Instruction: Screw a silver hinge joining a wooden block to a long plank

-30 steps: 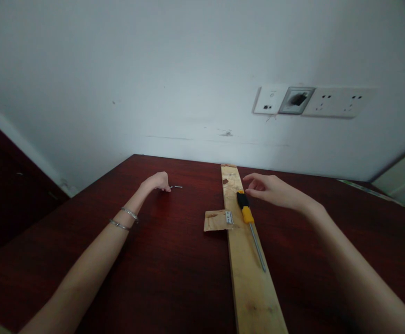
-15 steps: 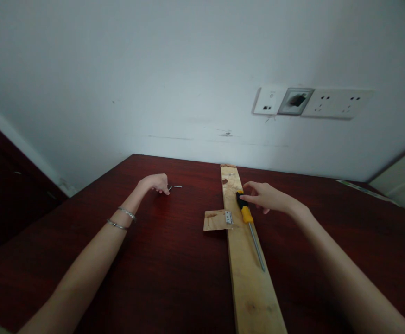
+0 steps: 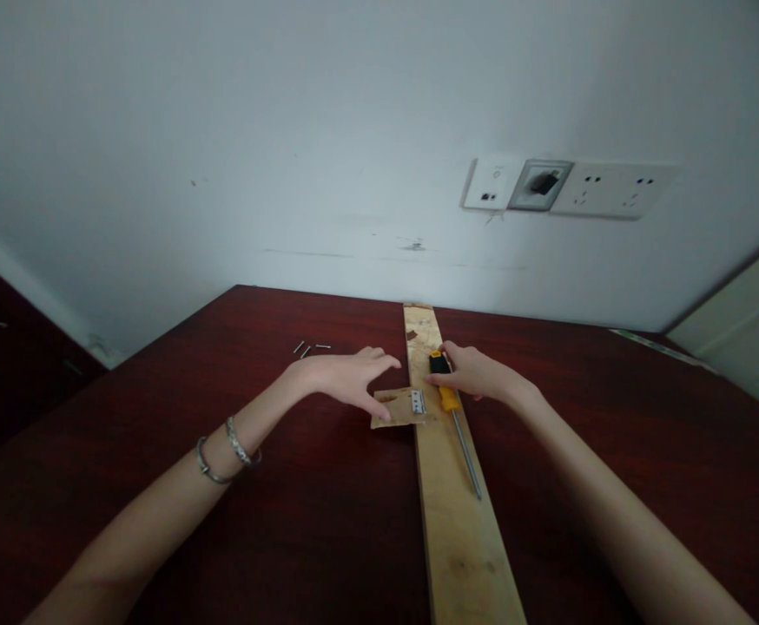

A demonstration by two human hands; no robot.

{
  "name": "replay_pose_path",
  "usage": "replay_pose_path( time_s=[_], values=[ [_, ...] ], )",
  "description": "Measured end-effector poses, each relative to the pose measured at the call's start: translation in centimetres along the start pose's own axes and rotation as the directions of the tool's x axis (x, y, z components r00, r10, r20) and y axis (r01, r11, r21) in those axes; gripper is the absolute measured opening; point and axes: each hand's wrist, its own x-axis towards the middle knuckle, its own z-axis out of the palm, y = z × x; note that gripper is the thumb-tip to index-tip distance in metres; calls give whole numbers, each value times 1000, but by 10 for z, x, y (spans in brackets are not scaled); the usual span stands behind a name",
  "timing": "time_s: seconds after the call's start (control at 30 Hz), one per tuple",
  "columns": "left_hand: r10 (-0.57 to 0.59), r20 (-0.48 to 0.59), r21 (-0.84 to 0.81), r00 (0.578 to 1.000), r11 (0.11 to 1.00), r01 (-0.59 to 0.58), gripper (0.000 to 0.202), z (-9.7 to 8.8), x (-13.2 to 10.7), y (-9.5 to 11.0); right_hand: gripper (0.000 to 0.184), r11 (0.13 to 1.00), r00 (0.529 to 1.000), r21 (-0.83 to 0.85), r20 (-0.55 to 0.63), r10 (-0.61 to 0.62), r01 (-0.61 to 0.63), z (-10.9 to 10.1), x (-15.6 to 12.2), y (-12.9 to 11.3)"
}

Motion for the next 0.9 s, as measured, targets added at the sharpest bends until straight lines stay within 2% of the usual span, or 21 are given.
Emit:
replay_pose_path(
  time_s=[0.07,0.17,0.23,0.33,0.43,0.57,0.7,0.77,0.9],
  values=[
    [9,45,27,999,1000,-10,96,9,6,13,50,1000,1000,0,-20,1,-1,3,2,0],
    [-10,89,30,996,1000,7,106,18,12,17,48,997,999,77,-33,10,-7,6,5,1],
    [4,101,13,995,1000,-5,106,20,15,15,46,992,997,121,-73,-16,24,4,5,1],
    [51,84,-13,995,999,-50,97,23,19,10,44,982,972,156,-223,-74,110,-8,0,0],
    [73,64,-35,995,997,-71,87,26,22,8,48,962,907,189,-408,-107,199,-26,-13,-4],
    [88,48,-58,995,995,-86,78,27,23,8,54,900,739,175,-643,-202,398,-47,-39,-19],
    [104,18,-99,994,990,-102,74,24,21,9,61,814,608,154,-743,-279,560,-53,-61,-35],
    [102,3,-107,995,989,-101,74,22,20,9,63,783,573,142,-760,-306,606,-52,-66,-40],
    [83,-8,-98,997,992,-84,75,22,19,11,65,742,534,120,-770,-350,660,-49,-70,-43]
  ],
)
